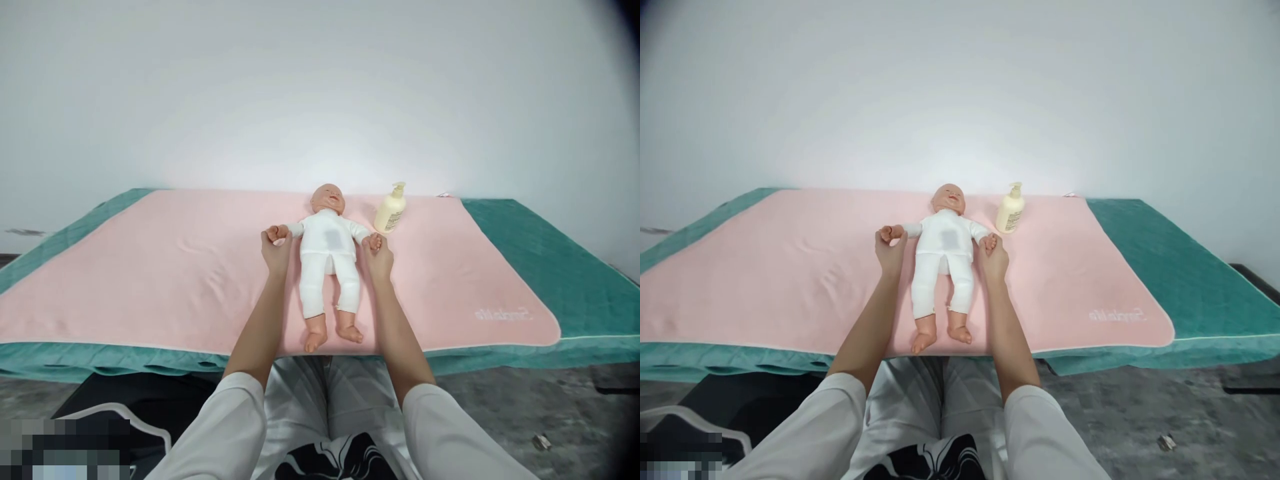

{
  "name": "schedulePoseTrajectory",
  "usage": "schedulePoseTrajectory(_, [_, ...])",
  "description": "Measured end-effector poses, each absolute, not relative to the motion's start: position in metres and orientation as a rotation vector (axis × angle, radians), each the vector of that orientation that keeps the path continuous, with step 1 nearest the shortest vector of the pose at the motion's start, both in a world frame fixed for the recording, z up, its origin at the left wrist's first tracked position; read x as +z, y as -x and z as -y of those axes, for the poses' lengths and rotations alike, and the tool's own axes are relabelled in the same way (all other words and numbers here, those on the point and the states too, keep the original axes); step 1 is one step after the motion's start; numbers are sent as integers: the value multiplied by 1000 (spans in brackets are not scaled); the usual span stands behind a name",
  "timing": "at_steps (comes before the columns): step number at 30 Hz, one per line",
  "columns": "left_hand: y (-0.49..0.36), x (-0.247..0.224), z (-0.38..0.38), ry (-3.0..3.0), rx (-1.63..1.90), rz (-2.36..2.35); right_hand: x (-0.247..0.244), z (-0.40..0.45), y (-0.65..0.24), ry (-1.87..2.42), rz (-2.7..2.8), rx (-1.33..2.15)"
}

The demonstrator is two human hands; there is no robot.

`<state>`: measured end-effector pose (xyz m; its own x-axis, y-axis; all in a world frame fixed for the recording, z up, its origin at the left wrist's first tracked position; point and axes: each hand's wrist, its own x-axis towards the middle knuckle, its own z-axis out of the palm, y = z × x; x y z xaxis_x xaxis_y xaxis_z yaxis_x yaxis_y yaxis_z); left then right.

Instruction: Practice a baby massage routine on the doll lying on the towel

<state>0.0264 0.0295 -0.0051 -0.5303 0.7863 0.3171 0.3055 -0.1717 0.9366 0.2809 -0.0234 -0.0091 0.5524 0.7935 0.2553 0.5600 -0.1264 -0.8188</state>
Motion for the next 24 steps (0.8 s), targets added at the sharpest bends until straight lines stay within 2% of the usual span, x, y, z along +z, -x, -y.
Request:
schedulePoseTrajectory(4, [-25, -1, -8, -1271, 1533, -1903, -17, 41, -282, 1919, 1238, 368])
schedulePoseTrajectory(10, [-16, -8, 13, -1480, 1272, -2017, -32, 45, -283, 1976, 1492, 175])
schedulePoseTrajectory(15, [-12, -13, 18, -1709, 940, -2161, -34, 43, -282, 1990, 1513, 168])
schedulePoseTrajectory(24, [-12, -14, 17, -1751, 977, -2148, -32, 44, -282, 1917, 1432, 225])
